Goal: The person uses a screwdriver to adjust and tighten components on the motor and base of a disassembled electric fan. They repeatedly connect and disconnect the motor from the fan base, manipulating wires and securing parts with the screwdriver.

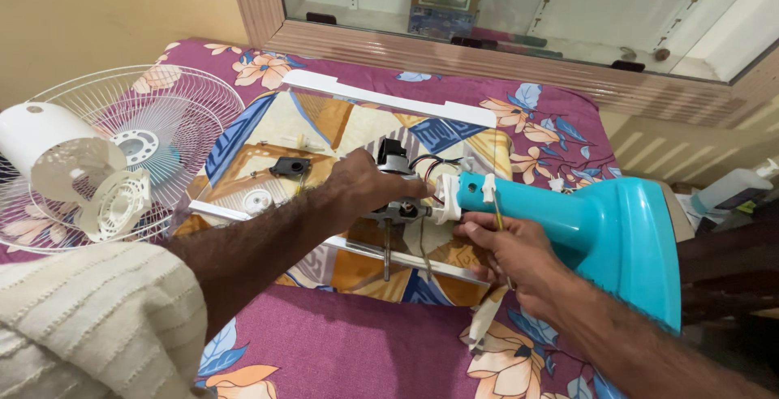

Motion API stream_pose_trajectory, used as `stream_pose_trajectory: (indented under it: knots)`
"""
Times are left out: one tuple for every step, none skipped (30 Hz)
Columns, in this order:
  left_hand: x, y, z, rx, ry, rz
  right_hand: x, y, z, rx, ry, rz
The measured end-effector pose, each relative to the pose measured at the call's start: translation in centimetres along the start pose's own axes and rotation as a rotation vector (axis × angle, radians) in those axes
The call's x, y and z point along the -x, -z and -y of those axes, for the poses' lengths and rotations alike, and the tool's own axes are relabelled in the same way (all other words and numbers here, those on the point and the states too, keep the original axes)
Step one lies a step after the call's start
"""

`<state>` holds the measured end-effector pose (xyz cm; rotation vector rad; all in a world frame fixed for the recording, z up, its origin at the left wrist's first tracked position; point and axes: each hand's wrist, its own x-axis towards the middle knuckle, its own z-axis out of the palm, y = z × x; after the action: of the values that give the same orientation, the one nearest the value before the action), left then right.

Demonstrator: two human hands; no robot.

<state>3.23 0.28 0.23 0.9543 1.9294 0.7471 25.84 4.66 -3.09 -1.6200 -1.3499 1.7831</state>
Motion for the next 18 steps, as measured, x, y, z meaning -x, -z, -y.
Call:
stream_pose_trajectory:
  knots:
    - [0.1,0.0,0.1,0.011,-0.001,0.004,0.0,0.0,0.0,-0.003,-0.001,0.002]
    - [0.1,-0.1,0.1,0.007,-0.008,-0.002,0.0,0.1,0.0,0.023,0.005,-0.006]
    - [0.2,-0.1,0.1,0.003,-0.014,-0.01,0.1,0.1,0.0,0.049,0.011,-0.012]
    - [0.3,-0.1,0.2,-0.001,-0.021,-0.019,0.1,0.1,0.1,0.076,0.018,-0.017]
    - [0.4,-0.1,0.2,0.021,-0.043,-0.018,0.2,0.0,0.0,0.109,0.039,-0.022]
    - [0.5,-0.2,0.4,0.043,-0.065,-0.018,0.4,0.0,-0.1,0.142,0.06,-0.026]
    - [0.6,-0.2,0.4,0.066,-0.086,-0.018,0.5,-0.1,-0.3,0.177,0.081,-0.03]
    - [0.6,-0.2,0.4,0.076,-0.087,-0.018,0.7,-0.1,-0.4,0.201,0.116,-0.017]
    - [0.6,-0.2,0.4,0.086,-0.087,-0.016,0.9,0.0,-0.6,0.225,0.152,-0.006]
    - [0.5,-0.3,0.3,0.095,-0.089,-0.013,1.0,0.1,-0.8,0.248,0.187,0.004]
    - [0.5,-0.2,0.2,0.069,-0.1,0.011,1.0,0.2,-0.9,0.252,0.223,-0.084]
    - [0.4,-0.1,0.1,0.044,-0.11,0.033,1.0,0.3,-1.1,0.256,0.26,-0.17]
    - [0.3,0.0,0.1,0.021,-0.121,0.053,1.0,0.5,-1.3,0.26,0.298,-0.254]
    - [0.2,0.1,0.0,-0.005,-0.136,0.069,0.8,0.7,-1.4,0.235,0.302,-0.314]
    - [0.2,0.3,0.0,-0.03,-0.152,0.084,0.7,1.2,-1.6,0.21,0.305,-0.374]
    - [0.1,0.5,0.0,-0.057,-0.168,0.104,0.6,1.7,-1.8,0.184,0.305,-0.437]
    - [0.2,0.6,0.2,-0.078,-0.146,0.103,0.5,2.2,-2.0,0.19,0.306,-0.445]
    - [0.2,0.7,0.5,-0.1,-0.124,0.103,0.3,2.7,-2.2,0.197,0.305,-0.455]
